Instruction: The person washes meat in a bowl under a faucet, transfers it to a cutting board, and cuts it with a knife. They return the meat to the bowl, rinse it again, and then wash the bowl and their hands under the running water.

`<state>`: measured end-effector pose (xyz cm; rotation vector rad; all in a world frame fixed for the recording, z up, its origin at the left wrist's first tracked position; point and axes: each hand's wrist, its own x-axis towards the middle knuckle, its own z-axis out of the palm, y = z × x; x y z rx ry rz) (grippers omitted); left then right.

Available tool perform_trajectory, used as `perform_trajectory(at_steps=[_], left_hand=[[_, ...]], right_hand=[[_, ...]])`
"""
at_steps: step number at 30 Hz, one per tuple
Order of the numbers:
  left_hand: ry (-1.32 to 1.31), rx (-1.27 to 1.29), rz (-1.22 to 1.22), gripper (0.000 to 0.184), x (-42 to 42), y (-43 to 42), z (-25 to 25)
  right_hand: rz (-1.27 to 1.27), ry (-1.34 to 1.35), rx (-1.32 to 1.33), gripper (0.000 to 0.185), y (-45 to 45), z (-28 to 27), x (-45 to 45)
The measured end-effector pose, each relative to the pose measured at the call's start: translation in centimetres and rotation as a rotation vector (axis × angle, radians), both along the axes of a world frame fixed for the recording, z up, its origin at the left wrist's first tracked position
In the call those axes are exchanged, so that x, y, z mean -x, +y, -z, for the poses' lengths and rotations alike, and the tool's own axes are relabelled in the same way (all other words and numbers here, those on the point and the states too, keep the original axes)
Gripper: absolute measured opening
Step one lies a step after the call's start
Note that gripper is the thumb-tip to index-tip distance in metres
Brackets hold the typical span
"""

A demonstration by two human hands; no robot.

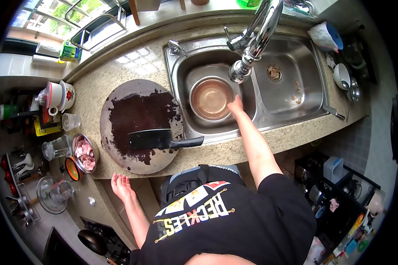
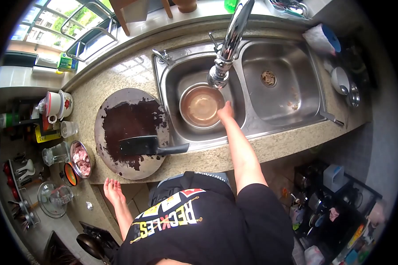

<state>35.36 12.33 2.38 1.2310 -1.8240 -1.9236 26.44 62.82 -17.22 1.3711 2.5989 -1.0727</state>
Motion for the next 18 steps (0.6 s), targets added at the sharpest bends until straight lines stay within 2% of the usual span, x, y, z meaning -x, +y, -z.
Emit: perform_trajectory(at_steps=[2,3,6,8,12,16,17,18], left_hand=[[0.006,0.008,0.017,0.029,0.1,0.6,-0.1],[0.011,0.010,0.037,0.028,0.2,0.9,-0.1],[0.014,0.024,0.070,0.026,0.6,1.5,-0.6],[0.021,0.053,0.082,0.025,0.8,1.7,-0.8],[0.031,0.078,0.117,0.024,1.6,2.1,-1.2],[0.037,0.074,0.138,0.023,2.4,1.9,-1.2],[0.057,0.080,0.155,0.024,2.6,1.7,-1.1],[0.075,0.087,0.172,0.025,2.6,1.5,-1.1]], right_hand=[[0.122,-0.057,0.640,0.042,1.0,0.2,-0.3],[0.157,-0.090,0.742,0.037,1.2,1.0,-0.1],[0.134,-0.035,0.885,0.031,2.0,1.7,0.4],[0.115,-0.001,0.879,0.030,1.8,1.3,0.3],[0.082,0.084,0.874,0.027,2.2,-2.3,0.5],[0.018,0.320,0.876,0.030,3.8,-7.9,-0.9],[0.029,0.299,0.876,0.030,4.2,-10.5,-1.5],[0.042,0.313,0.893,0.029,5.4,-10.4,-2.3]])
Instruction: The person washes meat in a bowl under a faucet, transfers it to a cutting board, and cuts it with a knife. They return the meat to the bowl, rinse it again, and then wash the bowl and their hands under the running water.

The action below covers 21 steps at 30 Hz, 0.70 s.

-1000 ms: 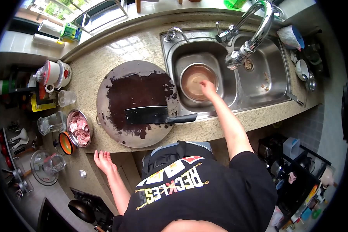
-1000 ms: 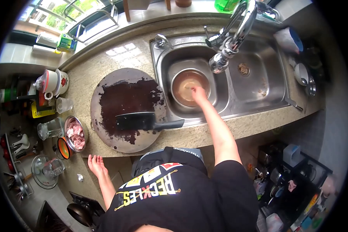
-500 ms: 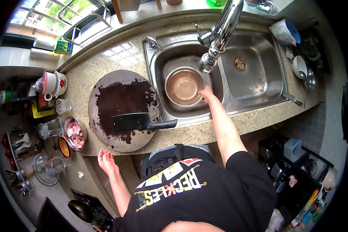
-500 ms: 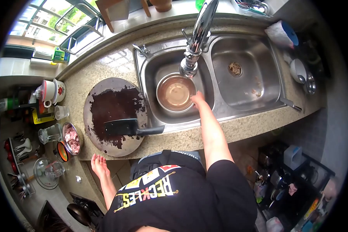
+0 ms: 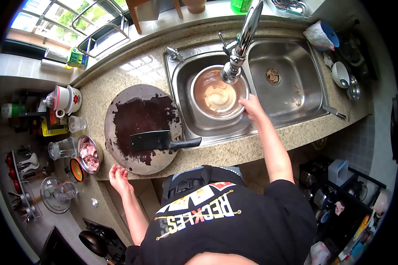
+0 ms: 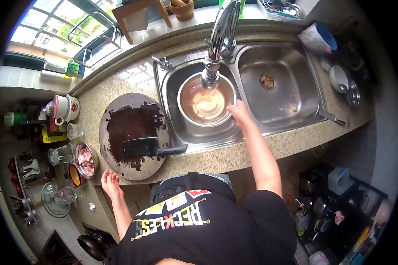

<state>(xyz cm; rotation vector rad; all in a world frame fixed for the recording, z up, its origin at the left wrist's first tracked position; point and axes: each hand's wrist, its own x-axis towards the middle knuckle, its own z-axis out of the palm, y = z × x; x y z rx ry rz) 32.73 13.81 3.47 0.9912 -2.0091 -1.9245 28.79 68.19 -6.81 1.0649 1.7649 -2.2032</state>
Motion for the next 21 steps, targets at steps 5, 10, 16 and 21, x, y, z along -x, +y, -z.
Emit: perform_trajectory(at_steps=[5,10,16,21], left_hand=[[0.019,-0.005,-0.002,0.024,0.7,-0.6,0.1],[0.022,0.000,0.007,0.024,1.4,-1.0,-0.1],[0.045,0.009,0.018,0.021,2.2,-1.1,0.1],[0.048,0.009,0.060,0.021,2.6,-0.2,-0.5]], right_hand=[[0.114,0.011,0.033,0.026,5.3,-3.5,-5.1],[0.326,-0.021,-0.022,0.027,10.1,-6.0,-10.8],[0.541,-0.179,-0.529,0.024,16.5,-6.0,-14.9],[0.462,-0.395,-0.881,0.025,20.9,-6.6,-15.5]])
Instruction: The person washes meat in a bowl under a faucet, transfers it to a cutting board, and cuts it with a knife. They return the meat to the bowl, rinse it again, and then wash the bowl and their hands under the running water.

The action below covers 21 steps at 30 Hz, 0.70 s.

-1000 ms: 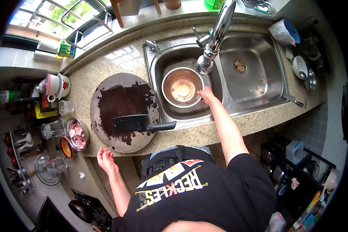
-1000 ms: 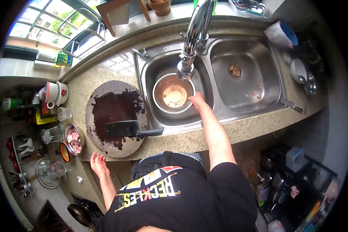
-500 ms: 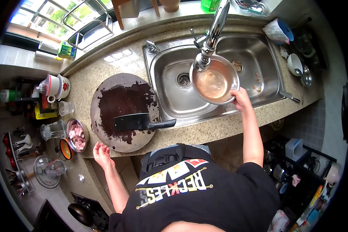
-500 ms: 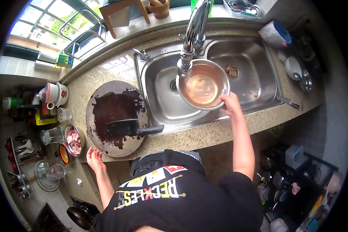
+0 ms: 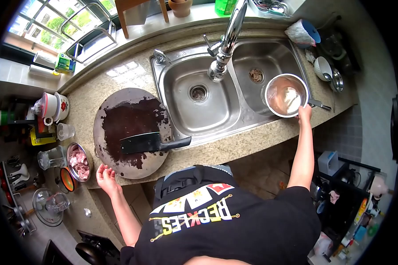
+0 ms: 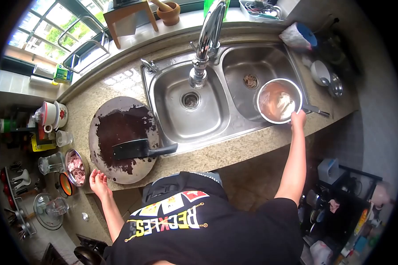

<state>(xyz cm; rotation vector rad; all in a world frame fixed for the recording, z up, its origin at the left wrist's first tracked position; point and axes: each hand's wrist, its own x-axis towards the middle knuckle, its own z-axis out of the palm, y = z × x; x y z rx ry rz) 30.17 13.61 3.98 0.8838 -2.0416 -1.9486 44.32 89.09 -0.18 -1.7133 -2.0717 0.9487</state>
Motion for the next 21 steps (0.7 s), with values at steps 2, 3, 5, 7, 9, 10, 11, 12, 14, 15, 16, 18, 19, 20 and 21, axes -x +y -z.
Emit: perform_trajectory(at_steps=[2,3,5,7,9,10,11,12,14,15,16,18,19,20,21], left_hand=[[0.003,0.006,0.003,0.021,0.1,0.2,-0.3],[0.004,0.016,0.008,0.021,0.1,0.3,-0.4],[0.016,0.005,0.009,0.021,-0.1,0.1,-0.1],[0.006,0.009,-0.004,0.021,-0.2,0.1,0.0],[0.006,0.007,-0.002,0.022,-0.3,0.1,0.3],[0.003,0.006,-0.003,0.022,-0.4,0.2,0.4],[0.003,0.004,-0.003,0.022,-0.5,0.3,0.5],[0.001,0.001,-0.004,0.022,-0.5,0.4,0.6],[-0.003,-0.002,-0.015,0.022,-0.8,0.2,0.8],[0.003,-0.003,-0.014,0.022,-0.9,0.2,0.8],[0.009,-0.005,-0.012,0.022,-1.0,0.1,0.9],[0.009,-0.007,-0.014,0.021,-1.2,-0.1,1.1],[0.012,-0.006,-0.010,0.021,-1.3,-0.2,1.0],[0.012,-0.005,-0.014,0.021,-1.3,-0.3,1.1],[0.010,-0.005,-0.013,0.022,-1.3,-0.3,1.1]], right_hand=[[-0.077,-0.187,-0.232,0.026,2.2,-0.1,0.0],[-0.152,-0.375,-0.460,0.027,2.4,-0.5,0.0],[-0.196,-0.390,-0.441,0.035,2.8,-2.1,0.0],[-0.236,-0.326,-0.611,0.045,4.0,-1.6,-0.2],[-0.220,-0.402,-0.598,0.050,1.2,-5.1,1.4],[-0.206,-0.480,-0.582,0.056,0.2,-6.3,1.9],[-0.206,-0.480,-0.584,0.056,0.1,-6.4,1.7],[-0.305,-0.357,-0.761,0.058,0.0,-6.3,1.6],[-0.412,-0.317,-0.993,0.065,0.2,-6.1,1.8],[-0.417,-0.316,-0.996,0.065,0.1,-6.0,2.0],[-0.419,-0.338,-1.015,0.065,-0.1,-5.8,2.0],[-0.432,-0.272,-0.944,0.065,-1.3,-6.0,2.8],[-0.436,-0.269,-0.944,0.065,-2.1,-6.0,3.3],[-0.455,-0.146,-0.903,0.064,-3.0,-5.8,3.8],[-0.472,-0.023,-0.860,0.062,-3.7,-5.7,4.1]])
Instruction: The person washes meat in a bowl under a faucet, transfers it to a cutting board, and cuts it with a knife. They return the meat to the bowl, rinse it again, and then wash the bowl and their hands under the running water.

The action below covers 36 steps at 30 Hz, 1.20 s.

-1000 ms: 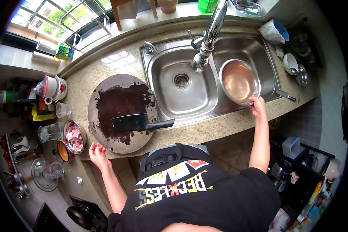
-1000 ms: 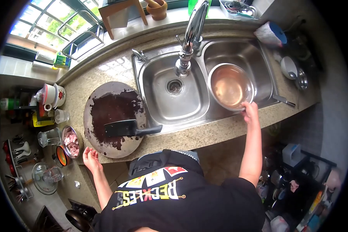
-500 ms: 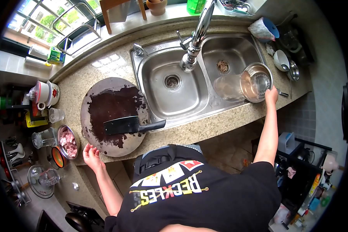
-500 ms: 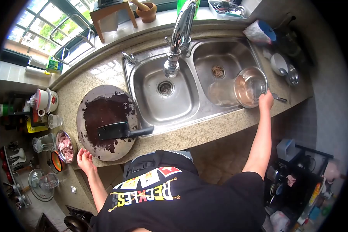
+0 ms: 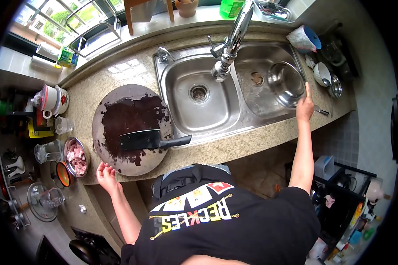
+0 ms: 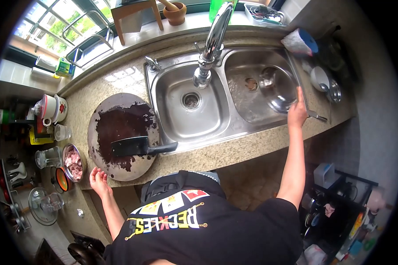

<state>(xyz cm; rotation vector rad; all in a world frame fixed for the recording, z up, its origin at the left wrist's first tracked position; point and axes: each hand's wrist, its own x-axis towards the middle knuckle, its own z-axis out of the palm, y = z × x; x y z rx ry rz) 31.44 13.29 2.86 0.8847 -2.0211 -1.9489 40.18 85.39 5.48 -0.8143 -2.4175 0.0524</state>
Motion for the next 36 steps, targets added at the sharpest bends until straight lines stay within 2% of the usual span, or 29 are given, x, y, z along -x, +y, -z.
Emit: perform_trajectory(at_steps=[2,4,8,10,12,13,16,18,19,20,22,24,25,26,28,29,30,32,33,34,35,36], left_hand=[[-0.001,0.003,-0.004,0.022,0.1,0.0,0.0],[0.005,-0.006,-0.002,0.022,0.3,0.1,-0.2],[0.018,-0.008,0.030,0.023,0.6,0.6,-0.1],[0.015,-0.006,0.043,0.023,0.8,1.1,-0.4],[0.010,-0.006,0.052,0.023,0.9,1.6,-0.7],[0.002,0.020,0.062,0.022,0.8,1.8,-1.0],[0.004,0.040,0.083,0.022,0.9,2.3,-0.8],[0.001,0.041,0.097,0.022,0.7,2.3,-0.5],[0.002,0.041,0.098,0.022,0.7,2.4,-0.5],[0.002,0.041,0.098,0.022,0.8,2.6,-0.6],[0.010,0.043,0.081,0.021,1.0,3.0,-0.9],[0.024,0.064,0.097,0.022,1.7,3.5,-1.4],[0.037,0.058,0.105,0.022,2.0,4.1,-1.8],[0.040,0.059,0.102,0.022,2.5,4.8,-2.2],[0.073,0.065,0.176,0.022,3.6,6.4,-2.9],[0.087,0.070,0.213,0.022,4.2,7.4,-3.4],[0.088,0.071,0.211,0.022,4.8,8.5,-3.8],[0.138,0.019,0.358,0.021,6.1,10.9,-4.5],[0.117,-0.002,0.409,0.020,6.7,12.4,-5.1],[0.117,-0.026,0.475,0.020,7.4,13.9,-5.3],[0.118,-0.031,0.553,0.020,7.9,15.5,-5.6],[0.119,-0.035,0.631,0.020,8.5,17.3,-5.8]], right_hand=[[0.021,0.032,0.219,0.051,-1.0,1.7,0.7],[-0.123,0.120,0.554,0.045,-3.1,3.3,1.8],[-0.302,0.029,1.017,0.042,-10.3,5.7,5.2],[-0.303,-0.085,0.902,0.044,-13.2,8.3,7.1],[-0.248,-0.273,1.051,0.046,-17.5,6.2,9.4],[-0.276,-0.229,0.990,0.044,-18.6,8.2,10.1],[-0.323,-0.122,0.735,0.034,-19.9,19.3,12.2],[-0.208,-0.197,0.968,0.031,-21.3,20.8,13.1],[-0.192,-0.207,0.967,0.031,-21.8,21.6,13.4],[-0.209,-0.198,0.809,0.030,-22.4,21.9,13.4],[-0.132,-0.238,1.107,0.031,-22.4,22.3,13.6],[-0.141,-0.162,1.165,0.031,-22.3,24.5,13.4],[-0.064,-0.224,1.237,0.041,-22.1,25.8,13.6],[-0.069,-0.223,1.238,0.041,-22.3,25.3,13.7],[0.015,-0.346,1.235,0.057,-22.4,24.2,13.6],[-0.112,-0.505,0.990,0.071,-22.0,24.3,13.9],[-0.115,-0.505,0.990,0.071,-22.0,22.7,14.3],[-0.239,-0.459,0.668,0.064,-22.1,16.3,15.6],[-0.378,-0.219,0.670,0.052,-20.9,16.7,17.2],[-0.379,-0.213,0.949,0.043,-19.0,16.9,19.2],[-0.529,0.148,0.918,0.040,-19.6,11.2,19.9],[-0.733,0.307,0.872,0.040,-17.4,12.9,22.3]])
